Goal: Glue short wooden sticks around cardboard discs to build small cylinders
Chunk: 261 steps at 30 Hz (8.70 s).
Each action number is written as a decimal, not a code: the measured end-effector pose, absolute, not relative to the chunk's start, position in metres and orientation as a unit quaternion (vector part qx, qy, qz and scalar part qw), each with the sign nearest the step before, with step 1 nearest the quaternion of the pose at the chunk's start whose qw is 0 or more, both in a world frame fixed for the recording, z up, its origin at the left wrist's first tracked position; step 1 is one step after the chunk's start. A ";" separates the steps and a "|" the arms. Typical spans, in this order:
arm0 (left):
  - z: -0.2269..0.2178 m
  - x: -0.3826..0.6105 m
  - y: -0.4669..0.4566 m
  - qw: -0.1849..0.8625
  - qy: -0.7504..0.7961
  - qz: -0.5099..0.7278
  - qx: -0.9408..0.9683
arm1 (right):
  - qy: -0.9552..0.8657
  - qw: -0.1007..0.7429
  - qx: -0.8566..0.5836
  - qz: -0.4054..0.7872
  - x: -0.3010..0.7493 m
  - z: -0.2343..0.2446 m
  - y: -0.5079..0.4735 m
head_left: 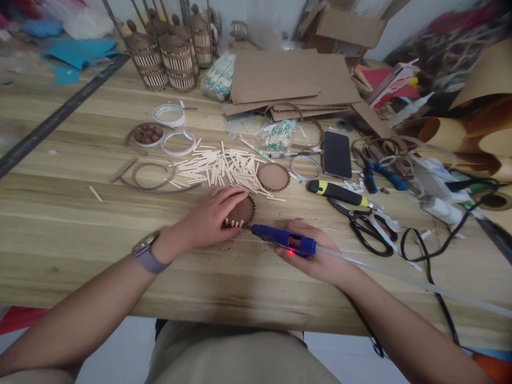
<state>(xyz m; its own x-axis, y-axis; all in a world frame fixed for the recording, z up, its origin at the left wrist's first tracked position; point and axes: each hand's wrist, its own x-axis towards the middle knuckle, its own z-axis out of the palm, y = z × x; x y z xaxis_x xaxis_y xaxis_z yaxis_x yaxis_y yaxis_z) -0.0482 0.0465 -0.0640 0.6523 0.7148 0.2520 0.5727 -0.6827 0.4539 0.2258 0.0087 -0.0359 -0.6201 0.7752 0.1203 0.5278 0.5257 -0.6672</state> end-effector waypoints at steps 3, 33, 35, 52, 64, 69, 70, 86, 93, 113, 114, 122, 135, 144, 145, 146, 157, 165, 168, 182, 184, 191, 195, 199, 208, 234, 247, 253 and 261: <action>-0.065 -0.048 0.047 0.165 0.360 0.212 0.893 | -0.853 0.203 -0.385 0.289 0.225 -0.037 0.008; -0.065 -0.048 0.048 0.159 0.368 0.208 0.892 | -0.867 0.213 -0.378 0.245 0.223 -0.041 0.006; -0.065 -0.048 0.048 0.154 0.368 0.209 0.893 | -0.867 0.213 -0.377 0.245 0.223 -0.041 0.005; -0.065 -0.046 0.048 0.156 0.366 0.205 0.894 | -0.868 0.215 -0.381 0.236 0.222 -0.042 0.004; -0.067 -0.048 0.050 0.165 0.372 0.198 0.892 | -0.614 0.271 -0.573 0.470 0.227 -0.030 0.004; -0.068 -0.049 0.050 0.163 0.368 0.200 0.893 | -0.448 0.179 -0.498 0.720 0.245 -0.015 0.011; -0.068 -0.049 0.050 0.162 0.365 0.203 0.894 | -0.444 0.156 -0.488 0.735 0.247 -0.013 0.011; -0.065 -0.048 0.051 0.168 0.382 0.181 0.891 | -0.814 0.048 -0.555 0.167 0.224 0.001 0.062; -0.067 -0.049 0.051 0.164 0.379 0.184 0.892 | -0.845 -0.004 -0.511 0.156 0.208 -0.022 0.091; -0.068 -0.048 0.051 0.180 0.372 0.206 0.887 | -0.852 0.123 -0.398 0.316 0.175 -0.003 0.044; -0.068 -0.048 0.051 0.181 0.371 0.207 0.887 | -0.856 0.119 -0.395 0.310 0.174 -0.005 0.044; -0.070 -0.047 0.051 0.192 0.374 0.220 0.880 | -0.862 0.114 -0.390 0.304 0.170 -0.010 0.044; -0.070 -0.047 0.052 0.199 0.377 0.225 0.876 | -0.876 0.117 -0.372 0.285 0.169 -0.019 0.045; -0.069 -0.047 0.051 0.198 0.372 0.219 0.880 | -0.917 0.172 -0.280 0.224 0.172 -0.023 0.049; -0.069 -0.047 0.051 0.196 0.372 0.219 0.881 | -0.920 0.176 -0.275 0.216 0.172 -0.024 0.050; -0.068 -0.047 0.051 0.194 0.371 0.220 0.881 | -0.923 0.180 -0.271 0.208 0.173 -0.025 0.051; -0.070 -0.046 0.050 0.175 0.358 0.230 0.888 | -0.940 0.159 -0.273 0.131 0.174 -0.026 0.052; -0.069 -0.045 0.050 0.176 0.364 0.230 0.885 | -0.940 0.162 -0.275 0.121 0.174 -0.027 0.051; -0.069 -0.045 0.050 0.177 0.364 0.231 0.885 | -0.940 0.155 -0.279 0.119 0.174 -0.026 0.051; -0.070 -0.043 0.049 0.167 0.369 0.237 0.883 | -0.939 0.165 -0.279 0.112 0.174 -0.027 0.051; -0.070 -0.042 0.049 0.164 0.373 0.236 0.882 | -0.939 0.166 -0.281 0.110 0.174 -0.028 0.050; -0.069 -0.040 0.049 0.169 0.388 0.240 0.874 | -0.941 0.148 -0.289 0.097 0.174 -0.030 0.051; -0.069 -0.040 0.048 0.166 0.386 0.246 0.873 | -0.942 0.149 -0.288 0.091 0.174 -0.031 0.051; -0.068 -0.039 0.048 0.164 0.385 0.256 0.871 | -0.942 0.143 -0.287 0.097 0.174 -0.029 0.052; -0.066 -0.037 0.048 0.162 0.389 0.256 0.870 | -0.942 0.141 -0.289 0.099 0.174 -0.028 0.051; -0.066 -0.036 0.048 0.169 0.400 0.252 0.865 | -0.942 0.137 -0.292 0.090 0.173 -0.027 0.050; -0.064 -0.036 0.047 0.179 0.404 0.261 0.858 | -0.925 0.159 -0.318 0.132 0.177 -0.011 0.047; -0.067 -0.038 0.047 0.157 0.408 0.237 0.868 | -0.875 0.183 -0.424 0.143 0.216 0.028 0.034; -0.070 -0.038 0.047 0.167 0.409 0.236 0.866 | -0.776 -0.042 -0.570 0.267 0.258 0.007 -0.005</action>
